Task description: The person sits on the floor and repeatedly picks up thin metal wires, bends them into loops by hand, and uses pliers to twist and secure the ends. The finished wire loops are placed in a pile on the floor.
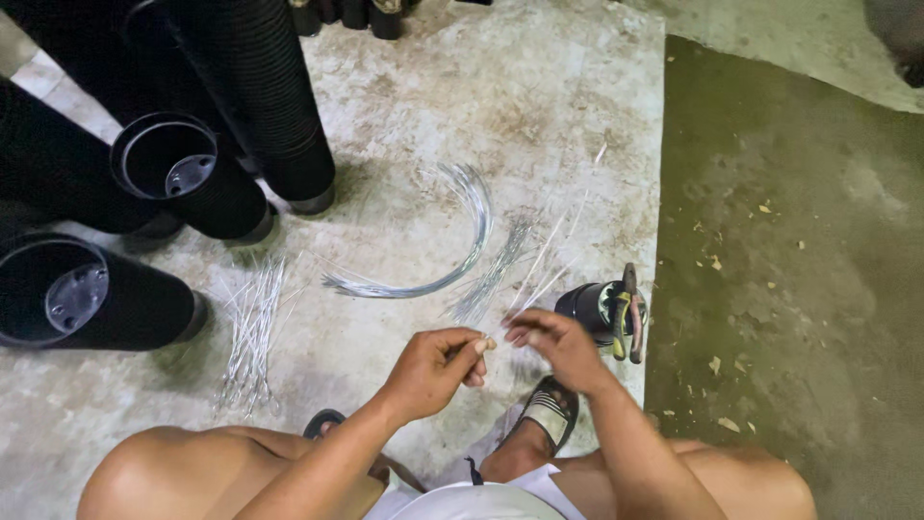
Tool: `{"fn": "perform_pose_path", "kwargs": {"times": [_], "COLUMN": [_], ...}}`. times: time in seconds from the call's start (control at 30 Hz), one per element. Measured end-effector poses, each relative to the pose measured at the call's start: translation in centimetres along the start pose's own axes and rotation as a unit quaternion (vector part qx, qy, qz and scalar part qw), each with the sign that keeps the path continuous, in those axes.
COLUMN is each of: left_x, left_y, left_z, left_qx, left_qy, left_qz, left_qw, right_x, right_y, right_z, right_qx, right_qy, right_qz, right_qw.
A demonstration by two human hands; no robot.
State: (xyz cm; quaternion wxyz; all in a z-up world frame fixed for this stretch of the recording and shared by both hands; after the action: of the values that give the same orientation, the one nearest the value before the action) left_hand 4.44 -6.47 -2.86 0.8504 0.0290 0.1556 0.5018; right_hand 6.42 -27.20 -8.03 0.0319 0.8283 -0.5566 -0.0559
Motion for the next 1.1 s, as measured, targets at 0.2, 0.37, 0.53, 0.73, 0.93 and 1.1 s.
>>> {"fn": "perform_pose_path", "kwargs": {"times": [0.2,0.37,0.53,0.73,0.93,1.1], "left_x": [-1.7,-1.6,-1.1,-1.4,-1.3,-0.8], "left_y": [0.0,-0.2,-0.6,-0.7,-0.8,-0.8], "left_z": [-2.7,-3.2,-3.1,-4.4,-4.2,-3.2], "left_qx": [0.061,0.066,0.060,0.110,0.067,0.044], "left_qy": [0.033,-0.007,-0.057,0.031,0.007,-0.094], "left_qz": [-0.070,-0.059,-0.069,-0.129,-0.113,-0.063], "left_qw": [0.995,0.996,0.994,0.985,0.991,0.993], "right_x": [-4.3,-4.9,-4.9,-4.8,-5.9,-5.6], "right_y": [0.9,1.0,0.9,0.6,1.0,0.9], "right_z": [-1.4,-0.6,0.0,-1.9,-4.0,-3.2], "right_qx": [0.035,0.018,0.006,0.024,0.035,0.000], "right_qy": [-0.048,-0.083,-0.075,-0.112,-0.050,-0.018], "right_qz": [0.032,0.050,0.053,0.015,-0.018,0.062], "right_qw": [0.998,0.995,0.996,0.993,0.998,0.998]}}
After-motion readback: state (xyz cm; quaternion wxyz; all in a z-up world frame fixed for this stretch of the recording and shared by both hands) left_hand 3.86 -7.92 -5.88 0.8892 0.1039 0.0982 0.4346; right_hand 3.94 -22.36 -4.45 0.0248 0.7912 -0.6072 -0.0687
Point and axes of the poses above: each hand's wrist, its own y-axis away from the middle knuckle, its own x-axis out of the back of the hand, z = x × y, the point moved 8 cm from there along -y, towards the middle knuckle, and after that the axes turned 3 degrees about -z, right-handed, at the moved point
